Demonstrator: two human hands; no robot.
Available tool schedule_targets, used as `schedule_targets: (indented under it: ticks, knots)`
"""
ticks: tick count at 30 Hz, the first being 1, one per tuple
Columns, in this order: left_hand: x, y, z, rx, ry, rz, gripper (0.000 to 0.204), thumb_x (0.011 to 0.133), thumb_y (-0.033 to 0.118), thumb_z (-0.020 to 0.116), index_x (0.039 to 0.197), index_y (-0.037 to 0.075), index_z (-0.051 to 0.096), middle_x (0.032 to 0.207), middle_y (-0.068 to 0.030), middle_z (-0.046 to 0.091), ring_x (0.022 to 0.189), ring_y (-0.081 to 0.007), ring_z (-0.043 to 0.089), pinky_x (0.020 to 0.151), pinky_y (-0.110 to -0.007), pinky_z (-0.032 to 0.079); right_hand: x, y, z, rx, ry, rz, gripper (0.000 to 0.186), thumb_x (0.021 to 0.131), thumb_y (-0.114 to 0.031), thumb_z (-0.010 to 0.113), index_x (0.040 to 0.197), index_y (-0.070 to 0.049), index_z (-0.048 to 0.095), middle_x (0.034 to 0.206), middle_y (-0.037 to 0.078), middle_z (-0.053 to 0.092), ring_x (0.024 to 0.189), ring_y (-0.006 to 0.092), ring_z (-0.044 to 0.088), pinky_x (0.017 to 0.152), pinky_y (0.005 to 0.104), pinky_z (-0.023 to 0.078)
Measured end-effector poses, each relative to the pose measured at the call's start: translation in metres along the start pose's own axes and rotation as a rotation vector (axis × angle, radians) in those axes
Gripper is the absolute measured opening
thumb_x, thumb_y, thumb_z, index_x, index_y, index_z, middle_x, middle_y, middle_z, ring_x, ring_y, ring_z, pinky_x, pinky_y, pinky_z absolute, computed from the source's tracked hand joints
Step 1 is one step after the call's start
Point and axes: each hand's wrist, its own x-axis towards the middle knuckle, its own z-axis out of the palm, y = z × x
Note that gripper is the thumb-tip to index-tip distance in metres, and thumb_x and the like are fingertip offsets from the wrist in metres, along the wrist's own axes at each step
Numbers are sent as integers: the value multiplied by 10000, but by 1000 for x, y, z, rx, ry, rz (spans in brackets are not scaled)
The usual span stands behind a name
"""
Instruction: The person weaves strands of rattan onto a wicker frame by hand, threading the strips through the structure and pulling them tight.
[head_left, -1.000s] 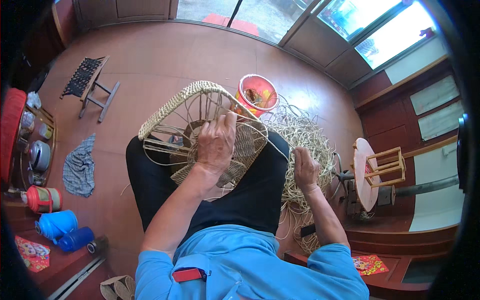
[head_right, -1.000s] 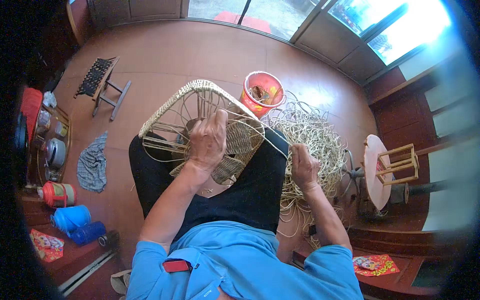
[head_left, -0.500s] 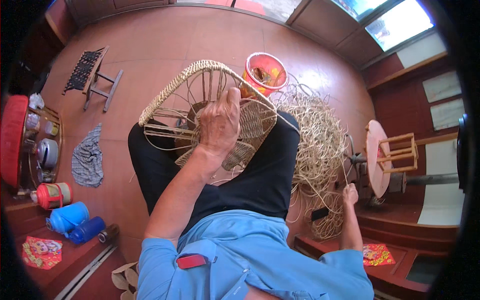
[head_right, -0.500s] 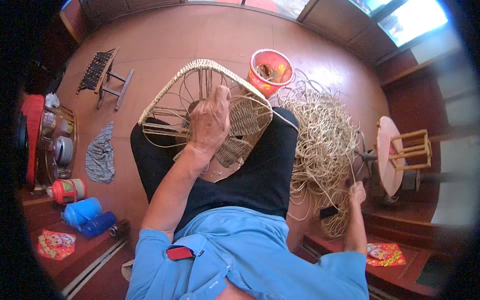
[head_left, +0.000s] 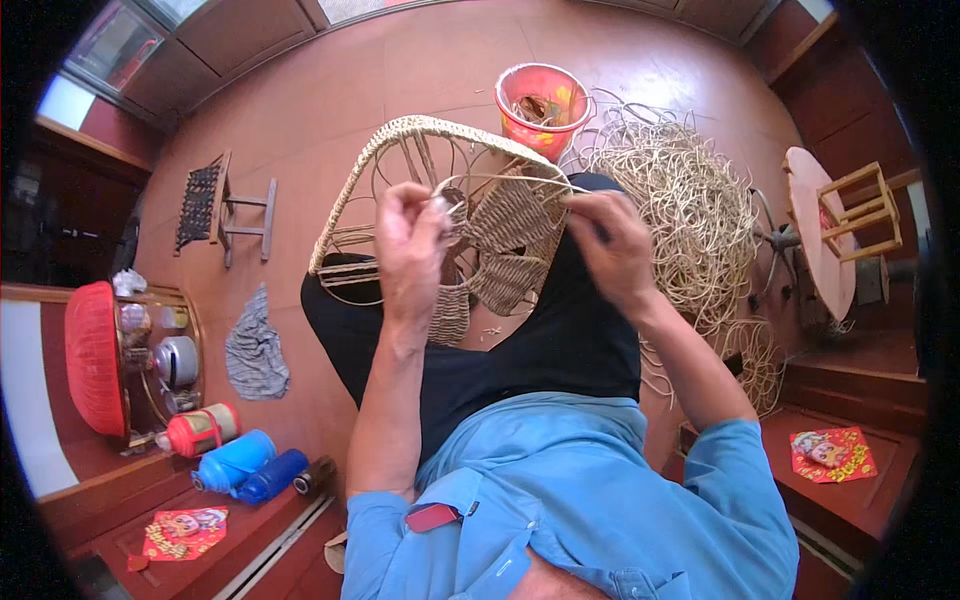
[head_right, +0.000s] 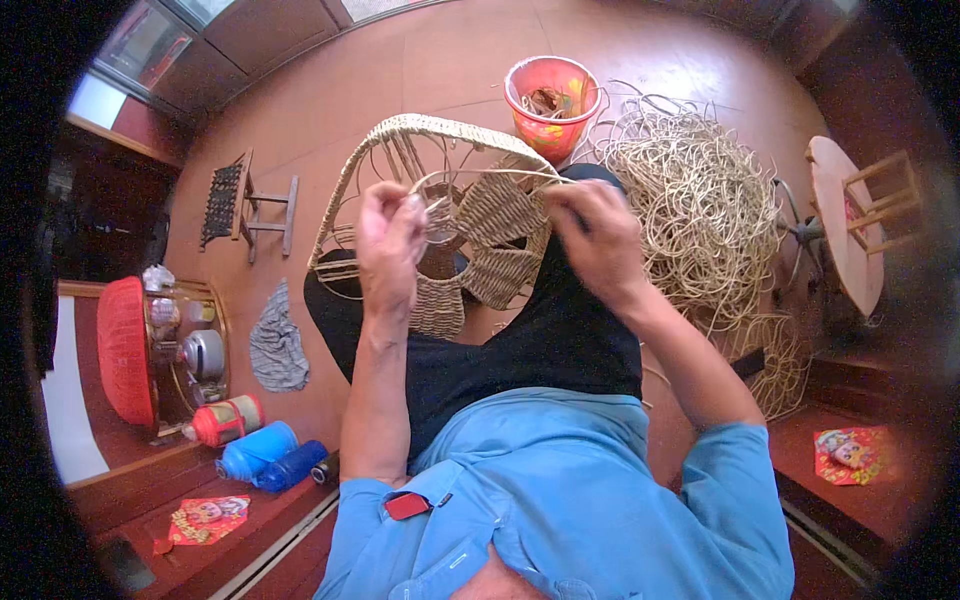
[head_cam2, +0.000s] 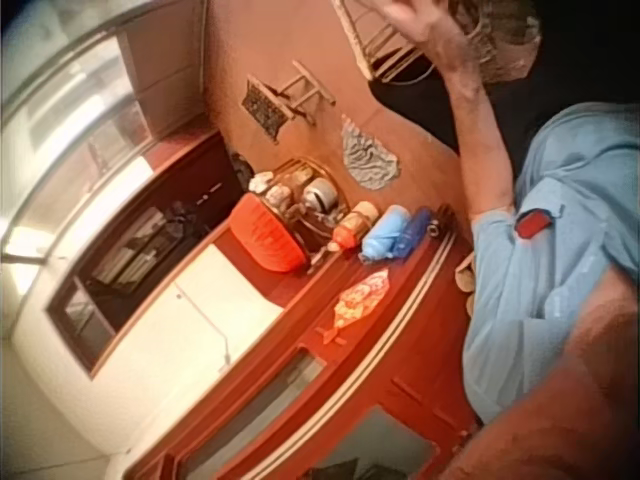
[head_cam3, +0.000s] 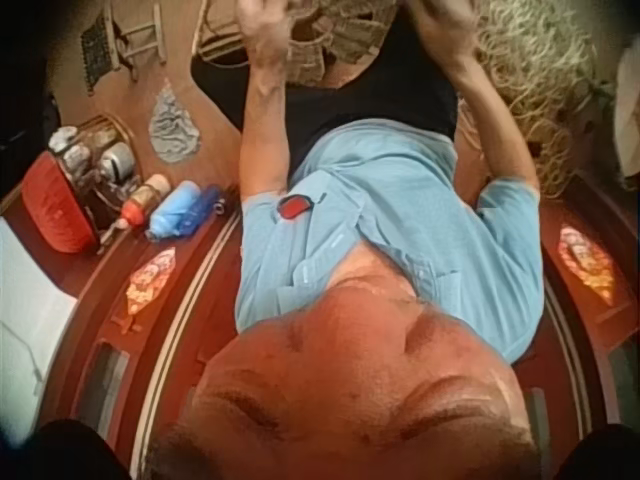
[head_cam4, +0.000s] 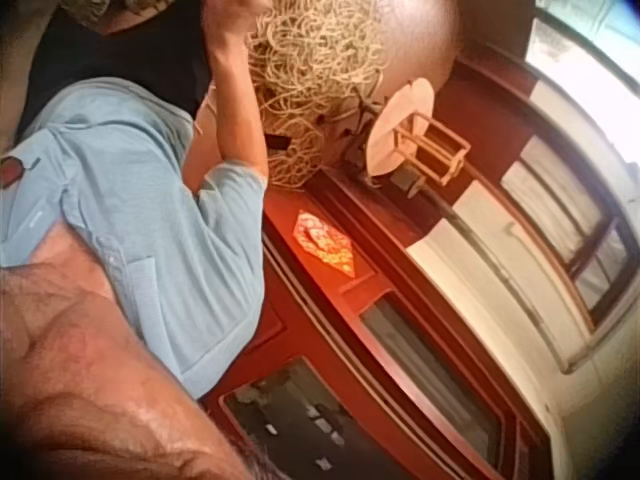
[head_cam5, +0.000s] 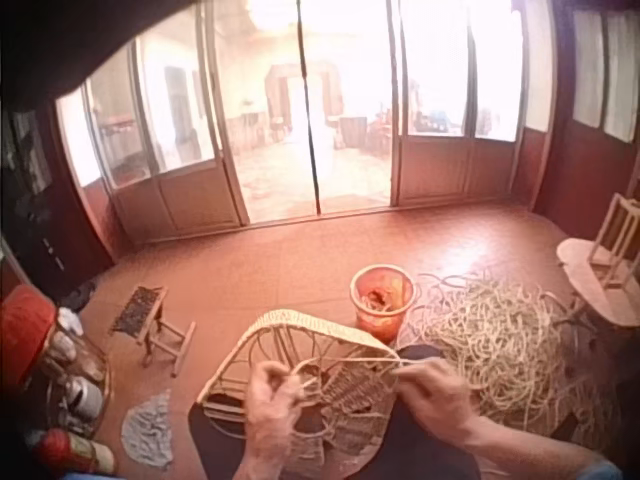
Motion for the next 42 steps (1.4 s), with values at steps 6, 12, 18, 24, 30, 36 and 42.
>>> schedule_targets:
  ticks: [6, 12, 18, 24, 30, 36, 42]
  knots:
    - [-43, 45, -52, -1, 112, -92, 192, 1077, 113, 660, 1241, 88, 563, 879, 7, 590, 696, -19, 497, 523, -173, 349, 31, -45, 88, -29, -47, -165, 225, 928, -213, 786, 1138, -143, 743, 1006, 76, 661, 975, 303, 660, 876, 454, 512]
    - [-118, 116, -209, 10, 440, 7, 313, 1047, 144, 716, 1313, 16, 612, 832, 72, 470, 690, -26, 431, 660, -224, 378, 29, -48, 108, -158, 64, -215, 166, 878, -236, 842, 1008, -189, 752, 956, -4, 655, 913, 229, 638, 829, 398, 467]
    - [-269, 235, -445, 252, 1216, -126, 368, 1098, 404, 673, 1228, 66, 733, 736, 29, 623, 592, -73, 525, 581, -230, 440, 23, -38, 107, -168, 260, -196, 122, 902, -245, 797, 997, -202, 733, 981, -25, 660, 950, 213, 650, 876, 406, 453]
    - [-316, 193, -492, 1842, 1176, -901, 525, 943, 438, 737, 1163, -33, 806, 1213, -254, 790, 995, -407, 794, 894, -566, 586, 19, -40, 109, -148, 276, -109, 107, 904, -235, 797, 998, -209, 751, 1030, -28, 664, 985, 209, 639, 862, 412, 442]
    - [-122, 44, -237, 1280, 410, 289, 226, 1007, 144, 751, 1163, -18, 735, 1080, -143, 753, 991, -257, 713, 921, -391, 558, 19, -35, 110, -190, 240, -95, 105, 888, -233, 803, 986, -211, 770, 996, -22, 650, 942, 222, 625, 818, 414, 429]
    - [-59, 31, -37, 1264, 65, 146, 324, 1001, 136, 743, 1312, 67, 681, 915, -167, 733, 852, -357, 733, 795, -440, 576, 20, -39, 111, -202, 249, -60, 101, 885, -215, 788, 985, -205, 786, 931, -13, 645, 892, 226, 623, 796, 415, 428]
    - [-92, 60, -175, 1451, 336, 426, 207, 1070, 150, 638, 1251, 110, 728, 1048, -160, 787, 947, -399, 765, 815, -460, 587, 20, -39, 111, -194, 295, -21, 87, 898, -219, 769, 983, -218, 787, 906, -14, 649, 875, 234, 631, 778, 416, 438]
